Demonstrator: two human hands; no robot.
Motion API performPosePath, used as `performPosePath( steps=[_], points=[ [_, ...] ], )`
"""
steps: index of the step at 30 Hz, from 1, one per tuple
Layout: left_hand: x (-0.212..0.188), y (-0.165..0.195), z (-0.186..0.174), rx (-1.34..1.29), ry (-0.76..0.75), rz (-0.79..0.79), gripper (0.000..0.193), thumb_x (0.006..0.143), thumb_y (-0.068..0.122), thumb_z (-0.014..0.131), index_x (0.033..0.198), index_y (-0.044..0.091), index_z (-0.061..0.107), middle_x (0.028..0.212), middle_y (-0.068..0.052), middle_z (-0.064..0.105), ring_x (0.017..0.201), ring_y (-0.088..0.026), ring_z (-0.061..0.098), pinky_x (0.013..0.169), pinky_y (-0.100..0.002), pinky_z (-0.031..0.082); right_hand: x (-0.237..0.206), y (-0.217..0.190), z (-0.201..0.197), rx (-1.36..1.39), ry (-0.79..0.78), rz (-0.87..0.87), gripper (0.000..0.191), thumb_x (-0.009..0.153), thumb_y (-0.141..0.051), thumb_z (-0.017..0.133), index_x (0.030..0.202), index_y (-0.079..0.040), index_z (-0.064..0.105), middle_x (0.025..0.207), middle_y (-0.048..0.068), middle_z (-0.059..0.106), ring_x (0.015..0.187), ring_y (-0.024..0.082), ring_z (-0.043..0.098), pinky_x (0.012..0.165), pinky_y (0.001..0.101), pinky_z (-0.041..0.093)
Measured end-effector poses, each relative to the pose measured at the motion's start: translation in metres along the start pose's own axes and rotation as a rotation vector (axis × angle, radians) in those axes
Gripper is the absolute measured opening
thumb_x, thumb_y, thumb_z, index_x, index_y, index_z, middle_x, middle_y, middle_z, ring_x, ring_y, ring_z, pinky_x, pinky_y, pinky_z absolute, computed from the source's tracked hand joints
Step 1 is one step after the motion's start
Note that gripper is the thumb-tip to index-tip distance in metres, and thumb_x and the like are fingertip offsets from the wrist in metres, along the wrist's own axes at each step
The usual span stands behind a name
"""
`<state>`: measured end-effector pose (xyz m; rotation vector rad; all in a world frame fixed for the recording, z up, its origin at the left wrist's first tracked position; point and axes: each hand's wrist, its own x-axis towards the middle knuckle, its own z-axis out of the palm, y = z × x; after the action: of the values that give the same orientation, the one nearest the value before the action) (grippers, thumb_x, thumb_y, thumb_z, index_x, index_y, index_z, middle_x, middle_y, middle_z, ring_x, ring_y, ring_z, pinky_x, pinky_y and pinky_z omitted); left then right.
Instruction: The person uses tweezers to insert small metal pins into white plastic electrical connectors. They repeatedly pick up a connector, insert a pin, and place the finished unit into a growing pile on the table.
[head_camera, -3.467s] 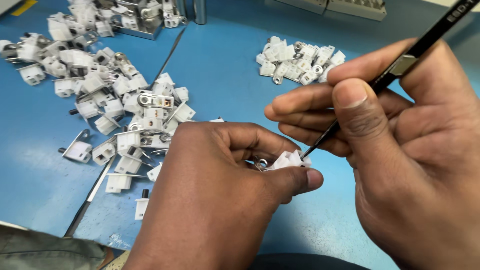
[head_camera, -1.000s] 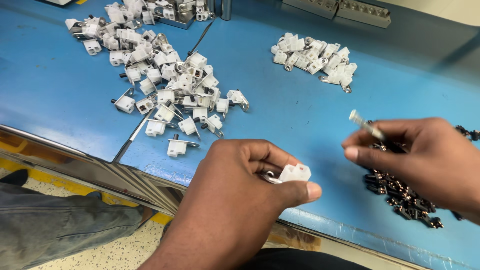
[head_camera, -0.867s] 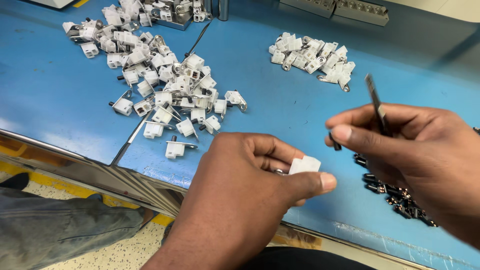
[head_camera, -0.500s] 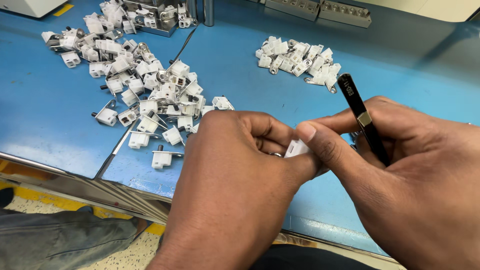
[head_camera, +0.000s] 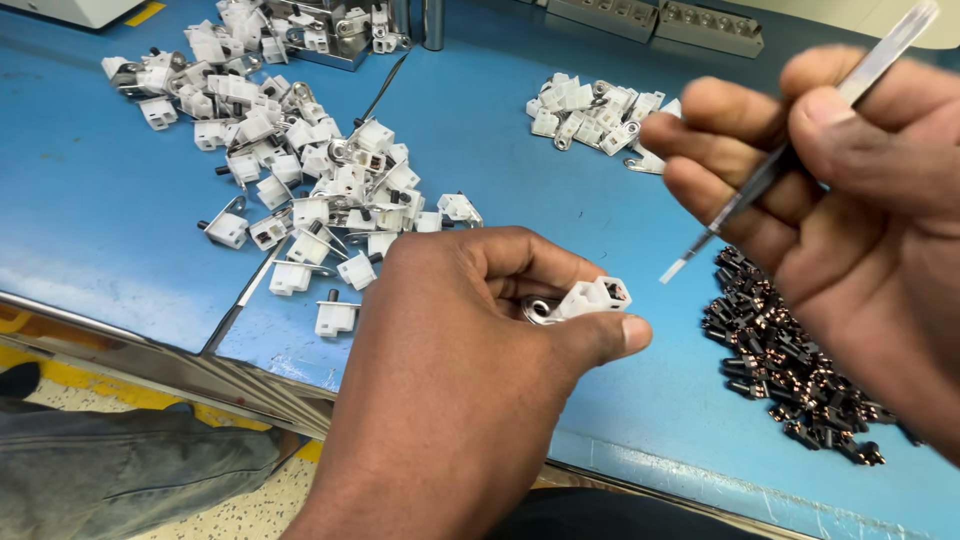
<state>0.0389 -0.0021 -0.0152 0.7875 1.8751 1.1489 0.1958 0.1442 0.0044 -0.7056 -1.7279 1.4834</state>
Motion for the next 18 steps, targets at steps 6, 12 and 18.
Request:
performPosePath(
  steps=[6, 12, 18],
  points=[
    [-0.001, 0.012, -0.001, 0.059, -0.016, -0.09, 0.024, 0.071, 0.028, 0.091, 0.09, 0.013, 0.087, 0.071, -0.005, 0.075, 0.066, -0.014, 0.068, 0.067, -0.032, 0.057, -0.012, -0.011, 0.039, -0.171, -0.078, -0.175, 0.01, 0.108, -0.014, 0.041, 0.113, -0.009, 0.048, 0.114, 0.022, 0.071, 0.117, 0.032, 0.073, 0.1, 0.0446, 0.057],
    [0.009, 0.005, 0.005, 0.044, 0.02, 0.09, 0.03, 0.066, 0.032, 0.093, 0.088, 0.014, 0.085, 0.079, -0.002, 0.078, 0.075, -0.012, 0.069, 0.072, -0.034, 0.056, -0.033, -0.003, 0.065, -0.265, -0.005, -0.279, 0.009, 0.107, -0.01, 0.039, 0.115, -0.007, 0.042, 0.106, 0.019, 0.073, 0.109, 0.029, 0.077, 0.097, 0.0425, 0.06],
    [0.024, 0.01, -0.009, 0.122, 0.048, -0.179, 0.027, 0.079, 0.024, 0.088, 0.105, 0.019, 0.086, 0.087, -0.005, 0.08, 0.075, -0.017, 0.069, 0.073, -0.034, 0.059, 0.026, 0.039, 0.004, 0.061, 0.286, 0.053, 0.017, 0.109, -0.01, 0.047, 0.122, -0.004, 0.056, 0.094, 0.009, 0.06, 0.072, 0.014, 0.057, 0.09, 0.0419, 0.064]
  ],
)
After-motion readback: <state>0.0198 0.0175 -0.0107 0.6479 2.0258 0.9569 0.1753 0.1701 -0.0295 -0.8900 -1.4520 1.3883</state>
